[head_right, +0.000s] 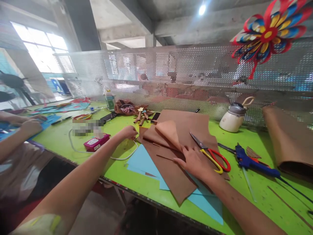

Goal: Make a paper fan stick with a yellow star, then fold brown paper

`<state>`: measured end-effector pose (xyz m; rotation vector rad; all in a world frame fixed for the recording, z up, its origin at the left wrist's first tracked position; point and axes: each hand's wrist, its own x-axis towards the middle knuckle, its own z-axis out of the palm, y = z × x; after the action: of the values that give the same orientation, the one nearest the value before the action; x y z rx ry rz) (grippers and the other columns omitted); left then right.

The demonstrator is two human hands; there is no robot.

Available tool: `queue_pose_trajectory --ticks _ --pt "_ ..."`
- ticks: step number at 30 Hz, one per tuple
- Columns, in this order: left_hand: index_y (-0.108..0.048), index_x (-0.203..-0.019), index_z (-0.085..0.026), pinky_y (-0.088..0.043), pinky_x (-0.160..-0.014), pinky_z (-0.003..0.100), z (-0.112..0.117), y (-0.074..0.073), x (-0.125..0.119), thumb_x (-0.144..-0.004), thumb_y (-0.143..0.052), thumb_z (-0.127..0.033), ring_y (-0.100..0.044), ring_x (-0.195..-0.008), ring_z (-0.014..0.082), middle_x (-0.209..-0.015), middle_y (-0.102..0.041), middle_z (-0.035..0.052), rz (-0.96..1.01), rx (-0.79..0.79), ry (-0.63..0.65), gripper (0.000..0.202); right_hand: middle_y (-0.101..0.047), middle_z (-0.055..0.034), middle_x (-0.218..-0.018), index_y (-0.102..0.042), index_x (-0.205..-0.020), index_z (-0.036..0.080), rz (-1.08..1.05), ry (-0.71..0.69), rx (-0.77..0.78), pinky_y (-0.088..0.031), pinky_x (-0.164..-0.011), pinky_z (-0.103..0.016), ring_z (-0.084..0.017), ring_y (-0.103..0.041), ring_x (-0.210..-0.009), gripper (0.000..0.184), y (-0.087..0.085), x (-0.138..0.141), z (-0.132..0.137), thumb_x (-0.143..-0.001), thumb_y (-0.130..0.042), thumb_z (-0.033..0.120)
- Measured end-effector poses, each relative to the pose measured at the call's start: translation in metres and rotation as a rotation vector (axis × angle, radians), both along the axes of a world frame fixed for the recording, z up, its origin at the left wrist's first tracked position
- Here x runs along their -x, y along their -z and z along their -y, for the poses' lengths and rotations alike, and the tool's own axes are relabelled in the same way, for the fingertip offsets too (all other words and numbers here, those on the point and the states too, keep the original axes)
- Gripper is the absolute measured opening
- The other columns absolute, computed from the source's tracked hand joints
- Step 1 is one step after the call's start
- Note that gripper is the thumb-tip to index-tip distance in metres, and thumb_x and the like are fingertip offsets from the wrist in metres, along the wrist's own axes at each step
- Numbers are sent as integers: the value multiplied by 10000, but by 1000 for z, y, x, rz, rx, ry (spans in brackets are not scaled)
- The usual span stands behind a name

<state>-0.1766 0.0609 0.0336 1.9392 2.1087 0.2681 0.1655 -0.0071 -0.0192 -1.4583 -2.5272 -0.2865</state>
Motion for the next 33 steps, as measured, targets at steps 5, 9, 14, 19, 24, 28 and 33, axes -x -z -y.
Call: queue_pose_trajectory --ticks 5,9,14,19,24,28,33 --pt "-606 -512 -142 -372 -485 228 0 14 -6 -590 -564 -191 -520 -511 149 -495 -572 39 71 20 3 102 -578 -169 -1127 -561 -1138 113 66 -2 20 -370 -890 -418 -319 -491 -1040 553 -12 12 4 -837 -420 556" --pt "-600 -549 -137 -355 -470 217 3 16 -8 -607 -564 -190 -497 -499 132 -482 -544 24 167 -15 -26 86 -547 -157 -1193 -510 -1197 106 70 -39 18 -363 -908 -380 -289 -482 -1054 483 -24 24 -1 -851 -452 439" --pt "-606 -633 -128 -344 -453 195 12 15 -8 -627 -546 -160 -466 -471 100 -491 -536 7 311 -22 -32 68 -536 -172 -1197 -545 -1139 80 92 46 15 -384 -860 -358 -284 -492 -1017 416 -28 47 -10 -824 -495 348" --pt "-620 -902 -110 -318 -423 189 21 8 -6 -604 -558 -139 -449 -440 89 -506 -541 -14 429 -15 -65 305 -601 -170 -1062 -543 -1154 92 76 104 32 -390 -813 -357 -269 -533 -946 341 -12 60 -11 -862 -398 194" --pt "-542 -1106 -80 -289 -417 190 42 3 -1 -578 -555 -138 -398 -413 75 -503 -534 -29 565 -32 -71 531 -597 -162 -1054 -503 -1217 150 50 157 53 -390 -790 -353 -258 -537 -967 417 -4 61 -5 -839 -344 75" --pt "-509 -1089 -94 -264 -414 185 70 4 0 -558 -587 -207 -388 -408 75 -485 -499 -58 772 -81 -57 548 -594 -176 -1056 -502 -1214 137 47 150 77 -382 -813 -372 -263 -535 -979 406 -7 59 -4 -848 -337 78" --pt "-512 -954 -145 -240 -416 173 124 1 -4 -548 -646 -302 -382 -414 74 -454 -424 -95 868 -231 -104 456 -605 -171 -1040 -541 -1165 133 36 137 109 -379 -827 -379 -272 -531 -994 351 -8 56 -8 -879 -338 151"
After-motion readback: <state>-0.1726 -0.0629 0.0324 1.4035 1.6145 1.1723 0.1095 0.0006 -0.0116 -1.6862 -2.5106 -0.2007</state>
